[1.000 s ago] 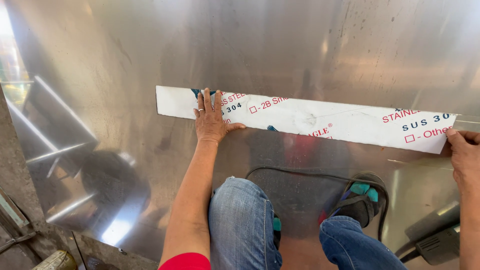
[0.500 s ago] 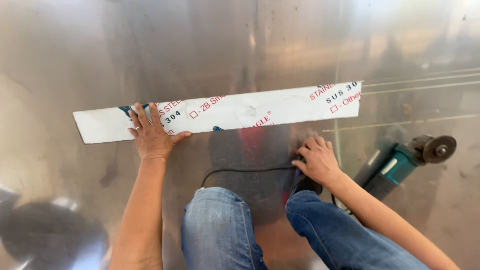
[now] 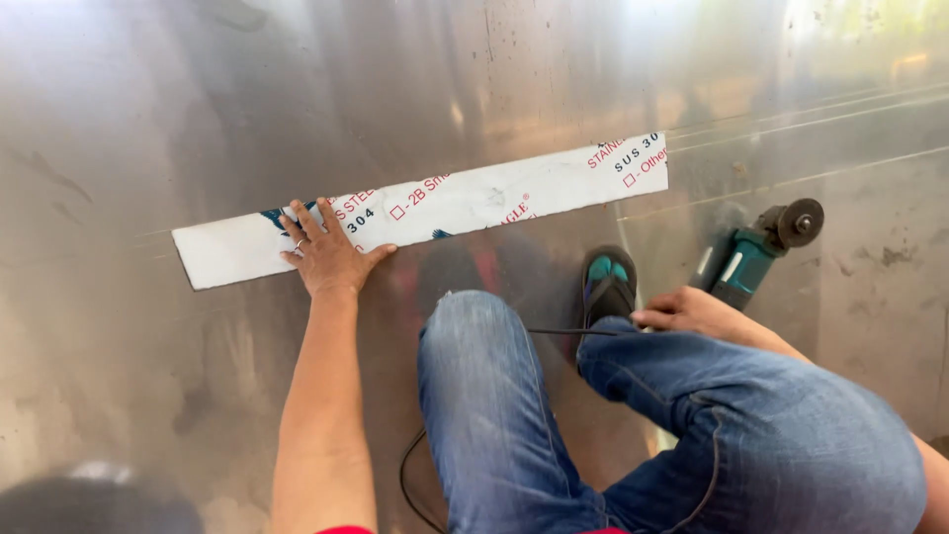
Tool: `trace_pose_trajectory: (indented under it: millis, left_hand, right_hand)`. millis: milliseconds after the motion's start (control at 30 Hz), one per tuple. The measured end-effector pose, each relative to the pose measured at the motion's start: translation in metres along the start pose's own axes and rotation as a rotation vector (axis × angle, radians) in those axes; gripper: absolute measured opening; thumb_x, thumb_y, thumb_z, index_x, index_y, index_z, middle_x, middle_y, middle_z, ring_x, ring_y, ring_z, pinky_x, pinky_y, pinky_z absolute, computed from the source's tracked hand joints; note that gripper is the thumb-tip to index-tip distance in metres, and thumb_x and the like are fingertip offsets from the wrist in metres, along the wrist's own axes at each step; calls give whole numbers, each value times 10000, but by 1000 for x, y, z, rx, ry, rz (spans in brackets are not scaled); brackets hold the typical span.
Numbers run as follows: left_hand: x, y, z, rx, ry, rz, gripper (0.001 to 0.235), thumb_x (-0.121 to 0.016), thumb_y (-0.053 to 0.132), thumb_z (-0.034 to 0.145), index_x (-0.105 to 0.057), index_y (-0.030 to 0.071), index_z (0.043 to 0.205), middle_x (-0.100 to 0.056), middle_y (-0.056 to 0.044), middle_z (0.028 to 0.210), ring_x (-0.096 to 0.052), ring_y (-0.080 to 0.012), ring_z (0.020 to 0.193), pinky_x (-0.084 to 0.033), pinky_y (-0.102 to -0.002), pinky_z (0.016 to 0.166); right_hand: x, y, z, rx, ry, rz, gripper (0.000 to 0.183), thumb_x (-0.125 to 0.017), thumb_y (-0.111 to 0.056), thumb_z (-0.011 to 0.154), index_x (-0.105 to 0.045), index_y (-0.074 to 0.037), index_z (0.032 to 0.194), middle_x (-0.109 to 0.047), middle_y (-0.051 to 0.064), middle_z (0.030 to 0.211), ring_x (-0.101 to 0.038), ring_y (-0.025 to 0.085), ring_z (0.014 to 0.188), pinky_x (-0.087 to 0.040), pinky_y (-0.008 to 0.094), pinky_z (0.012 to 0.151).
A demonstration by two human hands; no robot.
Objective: The person is using a handheld angle grinder to cut along a marked line on a large sheet of stainless steel.
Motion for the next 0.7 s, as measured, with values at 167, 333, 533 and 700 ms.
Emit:
trace_pose_trajectory:
  millis: [167, 333, 533, 700]
  left_hand:
    - [10, 4, -6, 1, 3, -51, 1398, -827, 763, 591, -153, 146, 1648, -5, -188, 1711, 12, -407, 1571, -212, -705, 1184]
    - [4, 2, -1, -10, 20, -16, 1391, -817, 772, 595, -166, 132, 1644, -27, -198, 1707, 1, -423, 1566, -223, -703, 1173]
    - [2, 3, 0, 4, 16, 19, 1410, -791, 800, 578, -157, 125, 1641, -24, -211, 1701, -4, -418, 1564, -244, -670, 1178]
    - [8, 14, 16, 22, -19, 81, 1424, -754, 832, 560, -154, 110, 1631, -31, -232, 1691, -35, -441, 1559, -300, -655, 1148]
  right_hand:
    - [-1, 12, -22, -85, 214, 499, 371, -641, -345, 975, -740, -29, 1143, -764, 112, 963, -683, 172, 917, -541, 321, 806]
    - [-18, 53, 26, 39, 324, 760, 373, -664, -316, 934, -700, -43, 1185, -746, 62, 994, -679, 151, 914, -548, 305, 781]
    - [-7, 152, 47, -323, 670, 641, 491, -714, -425, 963, -748, 2, 1202, -745, 125, 997, -685, 223, 901, -533, 361, 807]
    - [10, 246, 87, -520, 927, 632, 675, -864, -448, 821, -719, 75, 1222, -714, 150, 1070, -684, 240, 962, -526, 402, 864]
Point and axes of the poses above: each hand's wrist, its own z-axis towards the middle knuckle, its own x-axis out of the back of the hand, y = z × x, the point moved 2 cm from there along z, towards the middle knuckle
